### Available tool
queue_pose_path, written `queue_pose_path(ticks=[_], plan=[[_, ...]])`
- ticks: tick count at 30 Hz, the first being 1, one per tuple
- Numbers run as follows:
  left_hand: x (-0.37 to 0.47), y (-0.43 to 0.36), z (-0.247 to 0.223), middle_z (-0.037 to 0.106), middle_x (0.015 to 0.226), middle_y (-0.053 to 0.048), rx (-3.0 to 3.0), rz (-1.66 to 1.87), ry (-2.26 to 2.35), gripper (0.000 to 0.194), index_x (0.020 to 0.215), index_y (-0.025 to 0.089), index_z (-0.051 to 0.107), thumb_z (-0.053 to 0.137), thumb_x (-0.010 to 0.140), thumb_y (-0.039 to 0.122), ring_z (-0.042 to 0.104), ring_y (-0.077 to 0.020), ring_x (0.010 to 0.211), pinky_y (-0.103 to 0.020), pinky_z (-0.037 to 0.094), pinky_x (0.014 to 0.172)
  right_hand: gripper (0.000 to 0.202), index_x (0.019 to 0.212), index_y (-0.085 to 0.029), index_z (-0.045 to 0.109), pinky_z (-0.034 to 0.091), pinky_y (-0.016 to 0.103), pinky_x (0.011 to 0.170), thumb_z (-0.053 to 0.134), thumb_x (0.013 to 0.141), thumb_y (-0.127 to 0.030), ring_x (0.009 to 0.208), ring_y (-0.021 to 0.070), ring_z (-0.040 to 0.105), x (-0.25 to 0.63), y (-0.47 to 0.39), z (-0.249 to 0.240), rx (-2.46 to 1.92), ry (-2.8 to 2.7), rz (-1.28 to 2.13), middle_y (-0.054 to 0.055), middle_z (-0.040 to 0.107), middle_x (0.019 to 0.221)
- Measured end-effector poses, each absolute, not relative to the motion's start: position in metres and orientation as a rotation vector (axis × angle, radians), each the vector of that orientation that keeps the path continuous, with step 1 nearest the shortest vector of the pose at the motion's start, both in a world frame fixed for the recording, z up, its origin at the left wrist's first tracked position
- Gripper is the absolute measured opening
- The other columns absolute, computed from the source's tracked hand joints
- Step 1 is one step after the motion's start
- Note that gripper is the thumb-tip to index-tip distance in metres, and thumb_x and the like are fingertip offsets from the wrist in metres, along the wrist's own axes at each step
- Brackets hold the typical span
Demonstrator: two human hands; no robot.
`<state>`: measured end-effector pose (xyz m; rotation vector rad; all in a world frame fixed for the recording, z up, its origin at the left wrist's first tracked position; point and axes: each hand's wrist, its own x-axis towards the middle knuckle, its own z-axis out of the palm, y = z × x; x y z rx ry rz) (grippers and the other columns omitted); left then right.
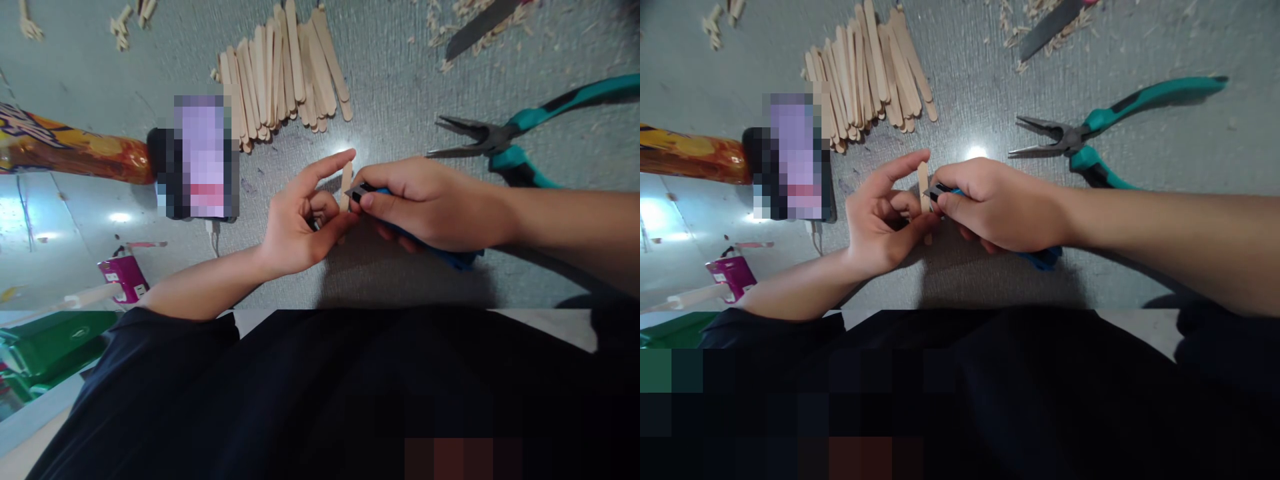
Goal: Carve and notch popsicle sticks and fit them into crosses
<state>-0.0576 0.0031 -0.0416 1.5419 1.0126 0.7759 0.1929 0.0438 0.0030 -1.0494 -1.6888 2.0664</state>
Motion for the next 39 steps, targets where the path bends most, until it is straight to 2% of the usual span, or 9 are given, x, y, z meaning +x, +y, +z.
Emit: queue_pose_path(ticks=[4, 8, 13, 18, 23, 26, 32, 36, 39], plan=[[-0.059, 0.002, -0.042, 0.07, 0.069, 0.007, 1.551, 0.733, 1.0, 0.073, 0.175, 0.029, 0.054, 0.08, 0.112, 0.055, 0.07, -0.0115, 0.057, -0.028, 0.06, 0.059, 0.03, 0.09, -0.024, 0.059, 0.035, 0.025, 0.04, 0.068, 0.118, -0.024, 0.04, 0.0083, 0.057, 0.194, 0.045, 0.002, -0.995, -1.681, 2.109, -0.007, 0.065, 0.065], [-0.058, 0.0, -0.037, 0.075, 0.075, 0.006, 1.507, 0.691, 1.016, 0.067, 0.174, 0.032, 0.054, 0.079, 0.113, 0.047, 0.073, -0.0123, 0.059, -0.029, 0.065, 0.061, 0.032, 0.09, -0.023, 0.061, 0.037, 0.025, 0.041, 0.072, 0.118, -0.03, 0.041, 0.0082, 0.059, 0.195, 0.046, 0.001, -0.965, -1.664, 2.146, -0.007, 0.065, 0.065], [-0.056, 0.001, -0.031, 0.066, 0.066, 0.011, 1.465, 0.726, 0.924, 0.08, 0.182, 0.034, 0.042, 0.08, 0.113, 0.044, 0.07, -0.0107, 0.052, -0.025, 0.061, 0.054, 0.032, 0.091, -0.022, 0.062, 0.036, 0.025, 0.043, 0.075, 0.118, -0.035, 0.044, 0.0077, 0.058, 0.197, 0.047, -0.001, -0.903, -1.647, 2.194, -0.006, 0.067, 0.067], [-0.054, 0.004, -0.033, 0.063, 0.064, 0.012, 1.447, 0.774, 0.818, 0.079, 0.179, 0.035, 0.047, 0.083, 0.11, 0.042, 0.068, -0.0098, 0.049, -0.021, 0.059, 0.052, 0.027, 0.095, -0.02, 0.069, 0.035, 0.024, 0.044, 0.074, 0.118, -0.034, 0.046, 0.007, 0.057, 0.201, 0.048, -0.004, -0.839, -1.623, 2.225, -0.005, 0.067, 0.069], [-0.052, 0.004, -0.034, 0.067, 0.066, 0.011, 1.435, 0.813, 0.781, 0.069, 0.175, 0.034, 0.054, 0.081, 0.111, 0.04, 0.067, -0.0084, 0.048, -0.02, 0.057, 0.051, 0.026, 0.105, -0.018, 0.074, 0.041, 0.02, 0.044, 0.065, 0.123, -0.034, 0.048, 0.0071, 0.06, 0.207, 0.05, -0.008, -0.738, -1.58, 2.316, -0.004, 0.068, 0.073], [-0.052, 0.004, -0.032, 0.067, 0.066, 0.01, 1.416, 0.802, 0.842, 0.071, 0.175, 0.032, 0.054, 0.082, 0.111, 0.046, 0.066, -0.0085, 0.049, -0.02, 0.057, 0.052, 0.031, 0.1, -0.019, 0.07, 0.043, 0.021, 0.043, 0.067, 0.122, -0.04, 0.048, 0.008, 0.061, 0.207, 0.05, -0.007, -0.761, -1.528, 2.339, -0.004, 0.068, 0.072], [-0.054, 0.003, -0.028, 0.066, 0.066, 0.009, 1.449, 0.741, 0.936, 0.077, 0.179, 0.032, 0.049, 0.08, 0.112, 0.054, 0.069, -0.0111, 0.053, -0.024, 0.058, 0.054, 0.039, 0.091, -0.022, 0.063, 0.035, 0.024, 0.04, 0.076, 0.117, -0.048, 0.043, 0.0083, 0.056, 0.199, 0.044, -0.002, -1.014, -1.531, 2.172, -0.005, 0.066, 0.066], [-0.056, 0.002, -0.035, 0.063, 0.065, 0.01, 1.506, 0.732, 0.981, 0.083, 0.182, 0.03, 0.046, 0.078, 0.11, 0.059, 0.065, -0.0101, 0.051, -0.025, 0.053, 0.053, 0.034, 0.092, -0.023, 0.063, 0.035, 0.025, 0.04, 0.073, 0.118, -0.041, 0.043, 0.0093, 0.058, 0.197, 0.04, -0.001, -1.061, -1.574, 2.112, -0.005, 0.066, 0.067], [-0.056, 0.001, -0.038, 0.06, 0.065, 0.01, 1.589, 0.77, 1.015, 0.081, 0.18, 0.03, 0.048, 0.077, 0.11, 0.057, 0.058, -0.009, 0.049, -0.026, 0.049, 0.052, 0.032, 0.09, -0.024, 0.062, 0.034, 0.026, 0.04, 0.072, 0.117, -0.037, 0.041, 0.0096, 0.057, 0.196, 0.039, -0.001, -1.031, -1.599, 2.096, -0.006, 0.065, 0.066]])
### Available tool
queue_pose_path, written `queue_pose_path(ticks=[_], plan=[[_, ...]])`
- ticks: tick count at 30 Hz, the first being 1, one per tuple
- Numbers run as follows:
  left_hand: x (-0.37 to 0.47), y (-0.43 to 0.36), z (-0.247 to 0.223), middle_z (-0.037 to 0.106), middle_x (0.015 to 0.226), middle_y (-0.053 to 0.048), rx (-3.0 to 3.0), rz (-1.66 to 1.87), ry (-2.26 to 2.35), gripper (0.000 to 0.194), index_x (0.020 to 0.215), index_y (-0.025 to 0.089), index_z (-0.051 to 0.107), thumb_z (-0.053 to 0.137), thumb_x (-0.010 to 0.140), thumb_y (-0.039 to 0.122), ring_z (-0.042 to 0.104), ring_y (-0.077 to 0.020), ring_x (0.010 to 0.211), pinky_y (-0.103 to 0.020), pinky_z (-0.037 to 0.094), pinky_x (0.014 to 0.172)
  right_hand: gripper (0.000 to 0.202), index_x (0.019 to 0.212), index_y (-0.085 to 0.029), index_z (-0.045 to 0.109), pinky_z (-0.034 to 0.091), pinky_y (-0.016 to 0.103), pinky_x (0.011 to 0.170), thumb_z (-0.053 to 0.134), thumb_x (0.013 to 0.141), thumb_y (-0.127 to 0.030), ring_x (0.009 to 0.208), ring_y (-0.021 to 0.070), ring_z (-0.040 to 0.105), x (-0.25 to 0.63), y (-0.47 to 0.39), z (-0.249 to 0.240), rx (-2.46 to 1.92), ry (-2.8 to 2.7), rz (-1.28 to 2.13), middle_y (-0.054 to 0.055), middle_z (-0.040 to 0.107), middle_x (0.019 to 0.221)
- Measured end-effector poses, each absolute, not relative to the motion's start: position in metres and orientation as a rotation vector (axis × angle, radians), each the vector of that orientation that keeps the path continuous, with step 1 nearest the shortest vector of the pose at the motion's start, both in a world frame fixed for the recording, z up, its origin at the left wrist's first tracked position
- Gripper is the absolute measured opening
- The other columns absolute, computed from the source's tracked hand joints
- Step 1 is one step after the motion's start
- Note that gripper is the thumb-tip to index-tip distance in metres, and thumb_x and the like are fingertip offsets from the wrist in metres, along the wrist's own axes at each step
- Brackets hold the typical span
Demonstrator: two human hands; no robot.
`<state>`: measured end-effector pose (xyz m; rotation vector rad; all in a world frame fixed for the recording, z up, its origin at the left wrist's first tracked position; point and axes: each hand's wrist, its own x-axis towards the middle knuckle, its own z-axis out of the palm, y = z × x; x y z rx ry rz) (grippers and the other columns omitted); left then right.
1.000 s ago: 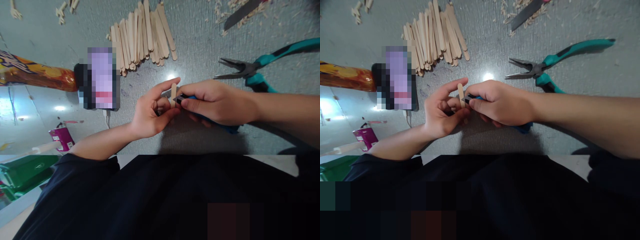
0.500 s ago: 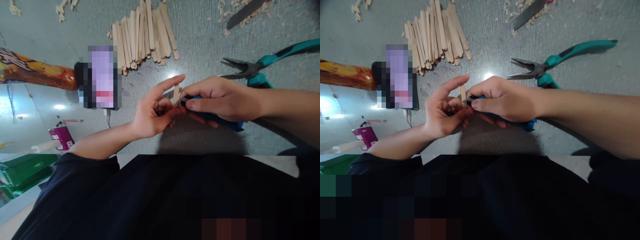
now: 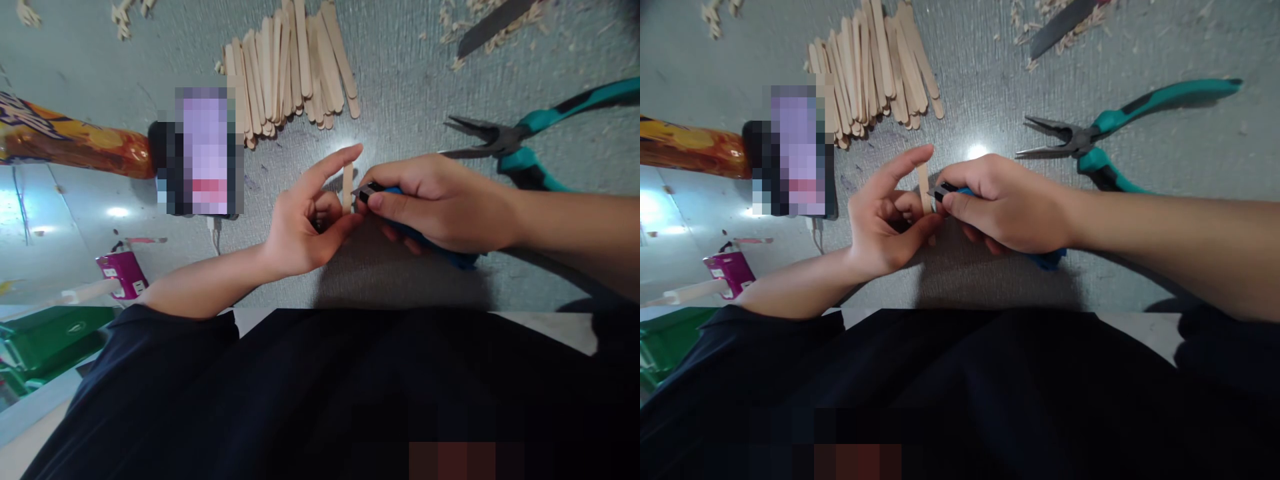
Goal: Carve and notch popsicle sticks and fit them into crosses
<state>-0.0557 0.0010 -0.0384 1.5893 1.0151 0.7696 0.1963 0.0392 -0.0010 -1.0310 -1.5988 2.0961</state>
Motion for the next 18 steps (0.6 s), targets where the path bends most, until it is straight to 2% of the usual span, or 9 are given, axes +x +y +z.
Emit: queue_pose_path(ticks=[3, 7, 11, 16, 18], plan=[[-0.055, -0.0013, -0.0388, 0.058, 0.066, 0.01, 1.652, 0.819, 1.019, 0.077, 0.178, 0.031, 0.052, 0.079, 0.109, 0.052, 0.051, -0.0087, 0.049, -0.027, 0.048, 0.053, 0.029, 0.09, -0.023, 0.063, 0.034, 0.026, 0.04, 0.073, 0.117, -0.032, 0.042, 0.0092, 0.057, 0.1958, 0.0404, 0.0002, -1.041, -1.627, 2.102, -0.005, 0.066, 0.066], [-0.0547, -0.0045, -0.0377, 0.059, 0.069, 0.009, 1.683, 0.749, 1.076, 0.077, 0.179, 0.033, 0.047, 0.075, 0.11, 0.052, 0.052, -0.0095, 0.053, -0.028, 0.049, 0.057, 0.025, 0.092, -0.022, 0.068, 0.035, 0.026, 0.04, 0.071, 0.117, -0.026, 0.041, 0.0094, 0.058, 0.1951, 0.0437, 0.0033, -1.048, -1.715, 2.168, -0.006, 0.065, 0.063], [-0.0545, -0.0044, -0.038, 0.057, 0.067, 0.01, 1.638, 0.733, 1.087, 0.075, 0.178, 0.031, 0.047, 0.074, 0.112, 0.055, 0.052, -0.0093, 0.052, -0.028, 0.046, 0.056, 0.036, 0.082, -0.024, 0.06, 0.037, 0.026, 0.043, 0.074, 0.115, -0.02, 0.04, 0.0087, 0.056, 0.1933, 0.0422, 0.0048, -1.109, -1.804, 2.059, -0.008, 0.06, 0.054], [-0.0527, -0.0022, -0.04, 0.053, 0.063, 0.01, 1.58, 0.81, 1.091, 0.083, 0.181, 0.031, 0.043, 0.076, 0.109, 0.057, 0.049, -0.0106, 0.049, -0.028, 0.042, 0.051, 0.034, 0.086, -0.026, 0.056, 0.039, 0.026, 0.042, 0.057, 0.117, -0.012, 0.04, 0.0092, 0.059, 0.1921, 0.0369, 0.0009, -1.163, -1.747, 1.921, -0.008, 0.064, 0.061], [-0.0526, -0.0017, -0.0403, 0.051, 0.062, 0.01, 1.589, 0.824, 1.087, 0.083, 0.181, 0.031, 0.045, 0.076, 0.108, 0.056, 0.047, -0.0105, 0.048, -0.028, 0.04, 0.051, 0.033, 0.087, -0.026, 0.056, 0.039, 0.027, 0.042, 0.058, 0.118, -0.013, 0.041, 0.009, 0.058, 0.1931, 0.0363, -0.002, -1.115, -1.764, 1.934, -0.008, 0.064, 0.062]])
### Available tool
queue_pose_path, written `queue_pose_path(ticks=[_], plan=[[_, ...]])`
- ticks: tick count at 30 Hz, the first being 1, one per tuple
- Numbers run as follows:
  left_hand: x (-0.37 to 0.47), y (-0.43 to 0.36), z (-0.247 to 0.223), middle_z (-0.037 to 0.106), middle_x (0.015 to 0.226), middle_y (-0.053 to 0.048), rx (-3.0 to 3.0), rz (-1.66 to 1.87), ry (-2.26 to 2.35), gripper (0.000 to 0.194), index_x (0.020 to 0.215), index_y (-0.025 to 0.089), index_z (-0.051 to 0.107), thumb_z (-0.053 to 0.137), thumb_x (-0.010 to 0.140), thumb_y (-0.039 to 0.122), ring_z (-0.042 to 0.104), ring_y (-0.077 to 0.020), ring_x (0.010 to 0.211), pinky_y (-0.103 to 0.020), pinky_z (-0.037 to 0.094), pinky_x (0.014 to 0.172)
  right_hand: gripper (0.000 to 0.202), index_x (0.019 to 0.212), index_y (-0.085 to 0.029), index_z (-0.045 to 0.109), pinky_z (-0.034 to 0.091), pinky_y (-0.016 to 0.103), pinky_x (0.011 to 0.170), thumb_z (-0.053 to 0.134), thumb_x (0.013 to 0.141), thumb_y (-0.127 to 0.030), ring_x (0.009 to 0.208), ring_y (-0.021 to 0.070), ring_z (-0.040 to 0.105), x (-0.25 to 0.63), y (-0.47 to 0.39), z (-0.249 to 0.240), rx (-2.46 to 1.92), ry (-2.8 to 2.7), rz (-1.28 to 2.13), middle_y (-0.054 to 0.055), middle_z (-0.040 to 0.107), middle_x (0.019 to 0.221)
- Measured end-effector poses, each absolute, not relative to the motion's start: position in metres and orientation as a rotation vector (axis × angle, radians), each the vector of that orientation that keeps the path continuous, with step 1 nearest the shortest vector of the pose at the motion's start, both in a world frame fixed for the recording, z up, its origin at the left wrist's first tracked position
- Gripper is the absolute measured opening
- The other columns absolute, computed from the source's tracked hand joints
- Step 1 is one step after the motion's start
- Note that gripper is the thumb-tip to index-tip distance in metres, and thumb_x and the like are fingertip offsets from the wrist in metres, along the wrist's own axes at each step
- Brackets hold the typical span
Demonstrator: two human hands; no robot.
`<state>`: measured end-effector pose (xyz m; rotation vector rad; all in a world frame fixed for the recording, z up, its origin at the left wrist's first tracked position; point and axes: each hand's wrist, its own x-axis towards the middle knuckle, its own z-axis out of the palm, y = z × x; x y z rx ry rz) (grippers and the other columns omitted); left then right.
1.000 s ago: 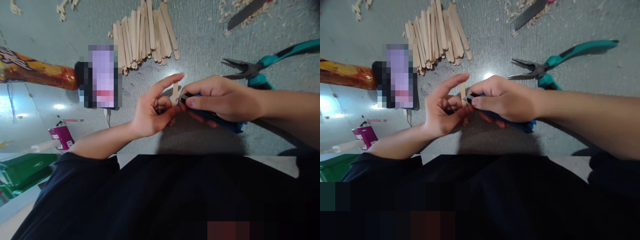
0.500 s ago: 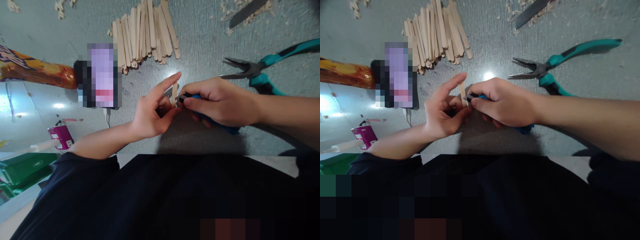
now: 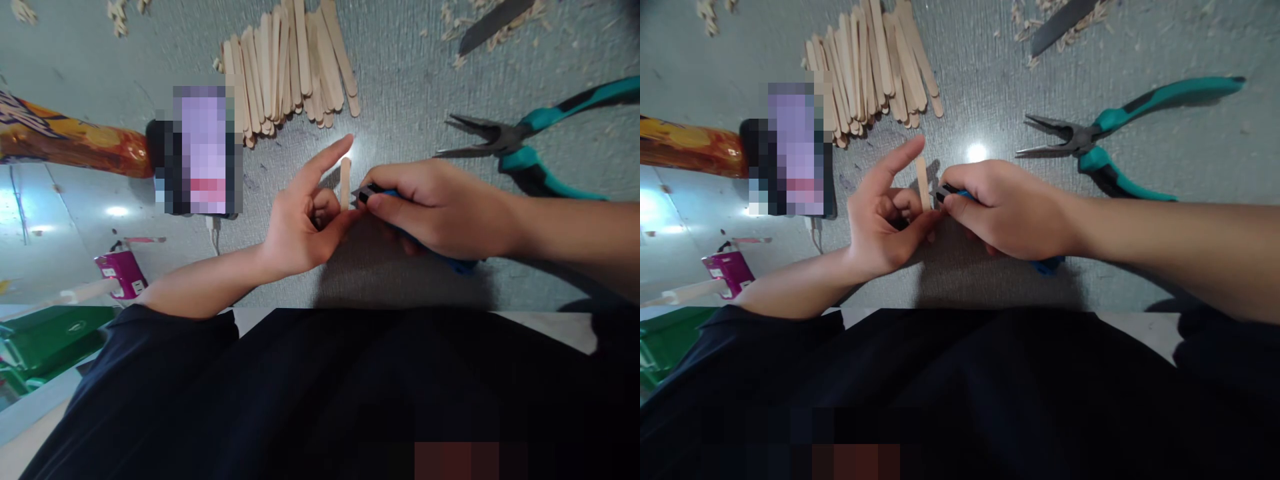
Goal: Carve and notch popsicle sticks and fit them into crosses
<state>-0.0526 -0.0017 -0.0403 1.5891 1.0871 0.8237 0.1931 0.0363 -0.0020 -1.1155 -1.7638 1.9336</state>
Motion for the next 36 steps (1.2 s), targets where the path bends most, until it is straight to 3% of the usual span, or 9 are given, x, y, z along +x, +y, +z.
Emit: queue_pose_path(ticks=[5, 12, 29, 36], plan=[[-0.054, -0.001, -0.04, 0.054, 0.063, 0.009, 1.627, 0.796, 1.088, 0.08, 0.179, 0.033, 0.051, 0.078, 0.107, 0.056, 0.048, -0.0111, 0.049, -0.029, 0.041, 0.052, 0.034, 0.086, -0.026, 0.057, 0.038, 0.029, 0.044, 0.066, 0.119, -0.026, 0.043, 0.0108, 0.056, 0.197, 0.037, -0.008, -1.096, -1.813, 1.969, -0.006, 0.063, 0.06], [-0.054, 0.001, -0.039, 0.054, 0.062, 0.01, 1.649, 0.808, 1.058, 0.078, 0.179, 0.03, 0.051, 0.079, 0.108, 0.051, 0.048, -0.01, 0.049, -0.028, 0.044, 0.053, 0.039, 0.082, -0.026, 0.054, 0.034, 0.033, 0.047, 0.073, 0.116, -0.03, 0.041, 0.012, 0.053, 0.192, 0.041, 0.002, -1.205, -1.855, 1.997, -0.008, 0.058, 0.052], [-0.058, -0.001, -0.049, 0.063, 0.07, 0.009, 1.704, 0.724, 1.1, 0.074, 0.18, 0.033, 0.048, 0.076, 0.113, 0.051, 0.065, -0.0134, 0.063, -0.03, 0.056, 0.064, 0.041, 0.08, -0.027, 0.049, 0.033, 0.036, 0.049, 0.063, 0.116, -0.012, 0.042, 0.0114, 0.047, 0.184, 0.04, 0.012, -1.415, -1.981, 1.859, -0.006, 0.052, 0.053], [-0.057, 0.003, -0.038, 0.071, 0.078, 0.006, 2.029, 0.699, 1.075, 0.073, 0.181, 0.02, 0.045, 0.067, 0.114, 0.037, 0.066, -0.013, 0.064, -0.031, 0.052, 0.063, 0.041, 0.078, -0.028, 0.048, 0.029, 0.042, 0.058, 0.068, 0.111, -0.015, 0.054, 0.0165, 0.042, 0.183, 0.035, 0.011, -1.464, -2.12, 1.613, -0.002, 0.05, 0.061]])
